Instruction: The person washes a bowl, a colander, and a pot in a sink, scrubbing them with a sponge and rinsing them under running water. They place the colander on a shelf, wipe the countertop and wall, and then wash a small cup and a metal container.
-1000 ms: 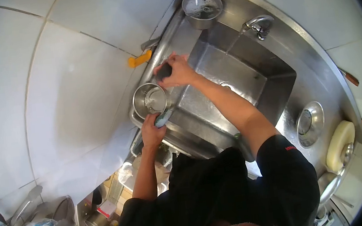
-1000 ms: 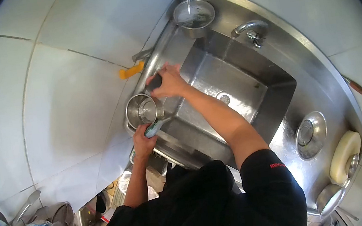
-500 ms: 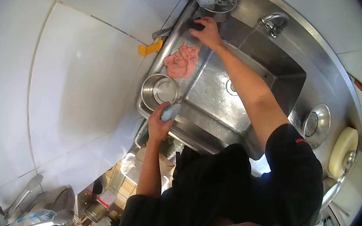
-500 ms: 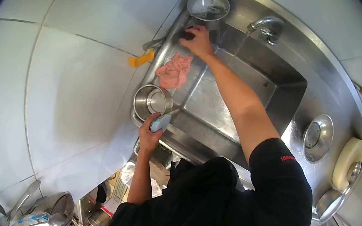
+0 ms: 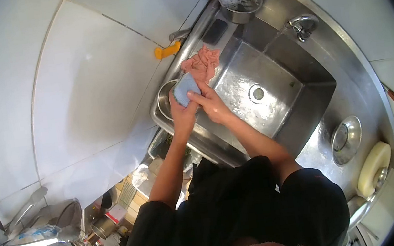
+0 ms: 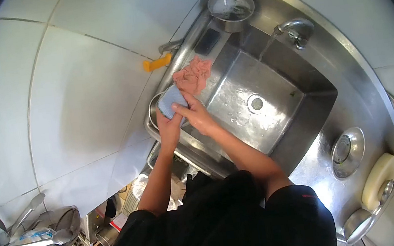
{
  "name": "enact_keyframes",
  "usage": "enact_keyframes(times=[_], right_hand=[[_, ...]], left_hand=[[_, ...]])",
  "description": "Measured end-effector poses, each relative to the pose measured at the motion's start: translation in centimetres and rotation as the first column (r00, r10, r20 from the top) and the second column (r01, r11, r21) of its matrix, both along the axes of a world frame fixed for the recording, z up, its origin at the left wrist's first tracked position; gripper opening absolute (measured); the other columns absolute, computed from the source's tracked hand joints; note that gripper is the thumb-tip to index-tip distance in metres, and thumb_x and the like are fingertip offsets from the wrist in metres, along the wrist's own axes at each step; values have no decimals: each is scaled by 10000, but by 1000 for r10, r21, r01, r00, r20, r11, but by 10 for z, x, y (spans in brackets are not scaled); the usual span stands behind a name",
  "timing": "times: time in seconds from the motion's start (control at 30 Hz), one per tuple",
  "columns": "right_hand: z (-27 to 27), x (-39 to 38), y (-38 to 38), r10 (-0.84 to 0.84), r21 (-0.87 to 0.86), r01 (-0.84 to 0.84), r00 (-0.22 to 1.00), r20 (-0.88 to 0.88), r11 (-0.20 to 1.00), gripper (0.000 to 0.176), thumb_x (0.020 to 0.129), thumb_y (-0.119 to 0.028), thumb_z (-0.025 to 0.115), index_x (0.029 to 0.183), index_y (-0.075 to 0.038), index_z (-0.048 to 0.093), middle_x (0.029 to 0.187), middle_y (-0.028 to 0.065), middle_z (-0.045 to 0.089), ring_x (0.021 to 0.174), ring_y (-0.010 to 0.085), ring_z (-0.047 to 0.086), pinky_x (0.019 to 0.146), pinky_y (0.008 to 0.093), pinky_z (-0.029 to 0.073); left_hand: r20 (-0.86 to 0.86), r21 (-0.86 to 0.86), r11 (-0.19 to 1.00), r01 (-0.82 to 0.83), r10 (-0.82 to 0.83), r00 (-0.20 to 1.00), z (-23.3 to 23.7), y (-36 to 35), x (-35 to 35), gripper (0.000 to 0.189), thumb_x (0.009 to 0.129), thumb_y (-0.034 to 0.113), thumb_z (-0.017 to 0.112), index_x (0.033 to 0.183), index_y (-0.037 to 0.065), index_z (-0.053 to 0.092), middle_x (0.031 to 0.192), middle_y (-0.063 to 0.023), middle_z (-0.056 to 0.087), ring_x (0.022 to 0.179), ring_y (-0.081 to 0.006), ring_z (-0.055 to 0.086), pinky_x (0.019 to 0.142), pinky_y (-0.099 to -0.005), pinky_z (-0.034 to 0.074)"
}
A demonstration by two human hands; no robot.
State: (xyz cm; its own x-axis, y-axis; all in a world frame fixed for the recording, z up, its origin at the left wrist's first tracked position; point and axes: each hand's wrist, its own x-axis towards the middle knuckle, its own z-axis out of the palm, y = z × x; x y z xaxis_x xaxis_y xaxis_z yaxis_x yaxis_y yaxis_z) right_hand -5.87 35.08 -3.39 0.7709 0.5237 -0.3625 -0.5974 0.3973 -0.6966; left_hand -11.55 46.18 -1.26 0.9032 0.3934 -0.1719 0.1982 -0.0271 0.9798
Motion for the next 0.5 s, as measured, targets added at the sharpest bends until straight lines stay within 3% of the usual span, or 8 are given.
enact_keyframes(times=[0.07, 0.1, 0.17, 0.23, 0.27, 0.37, 0.43, 0.5], right_hand=[[-14, -5, 7, -145, 110, 146, 989, -14, 983, 464, 940, -196, 639, 1345, -9, 511, 1199, 45, 621, 1007, 141, 618, 880, 310, 489], [-2, 7, -3, -88, 122, 104, 987, -132, 987, 410, 955, -139, 593, 1334, -2, 515, 1206, 61, 615, 1069, 154, 596, 912, 331, 492], [-38, 37, -2, -206, -213, 303, 900, 383, 929, 401, 954, -121, 589, 1326, 3, 506, 1207, 72, 607, 1075, 172, 594, 918, 345, 496], [-30, 75, -8, -285, -185, 364, 892, 351, 913, 397, 954, -106, 581, 1329, -11, 495, 1215, 85, 596, 1086, 191, 584, 937, 351, 485], [-1, 99, -17, -320, -17, 321, 946, 45, 947, 398, 955, -101, 576, 1336, -27, 487, 1222, 92, 590, 1094, 201, 576, 953, 351, 473], [13, 183, -9, -556, 41, 556, 822, 123, 830, 409, 934, -141, 621, 1324, -81, 512, 1203, 110, 586, 1070, 213, 570, 947, 350, 452], [1, 234, 14, -626, -100, 770, 580, 521, 631, 362, 899, -160, 662, 1241, -71, 586, 1146, 128, 594, 1020, 245, 582, 920, 367, 457], [-15, 262, 42, -287, -186, 962, 239, 928, 200, 321, 863, -168, 692, 1155, -44, 643, 1087, 147, 603, 967, 283, 594, 894, 384, 467]], left_hand=[[19, 53, 987, 151, -152, 988, 0, -4, 4, 727, 780, 111, 734, 1376, -36, 346, 1270, -164, 532, 1146, -222, 537, 975, -348, 434], [32, 142, 956, 256, -263, 964, 6, -4, 6, 762, 780, 125, 739, 1397, -32, 320, 1305, -182, 503, 1194, -242, 506, 1007, -367, 410], [3, 487, 819, 302, -348, 938, -12, 5, 0, 839, 750, 217, 777, 1429, 1, 335, 1370, -208, 441, 1311, -328, 403, 1112, -456, 281], [-126, 728, 607, 318, -338, 933, 11, 11, -15, 819, 728, 251, 799, 1409, 37, 398, 1353, -185, 465, 1306, -333, 414, 1102, -485, 277], [-187, 820, 470, 327, -321, 929, 21, 16, -24, 809, 717, 269, 810, 1399, 55, 430, 1345, -173, 477, 1304, -335, 420, 1097, -500, 276], [-312, 860, 316, 400, -295, 903, -9, 37, -61, 651, 705, 292, 795, 1289, 122, 562, 1363, -130, 487, 1335, -353, 384, 1108, -587, 210], [-332, 865, 283, 415, -297, 895, -14, 41, -73, 578, 718, 263, 782, 1247, 131, 592, 1362, -115, 489, 1349, -350, 368, 1117, -604, 194], [-320, 854, 315, 413, -308, 896, -19, 38, -77, 517, 728, 243, 774, 1210, 141, 616, 1359, -94, 496, 1358, -349, 359, 1121, -615, 185]])
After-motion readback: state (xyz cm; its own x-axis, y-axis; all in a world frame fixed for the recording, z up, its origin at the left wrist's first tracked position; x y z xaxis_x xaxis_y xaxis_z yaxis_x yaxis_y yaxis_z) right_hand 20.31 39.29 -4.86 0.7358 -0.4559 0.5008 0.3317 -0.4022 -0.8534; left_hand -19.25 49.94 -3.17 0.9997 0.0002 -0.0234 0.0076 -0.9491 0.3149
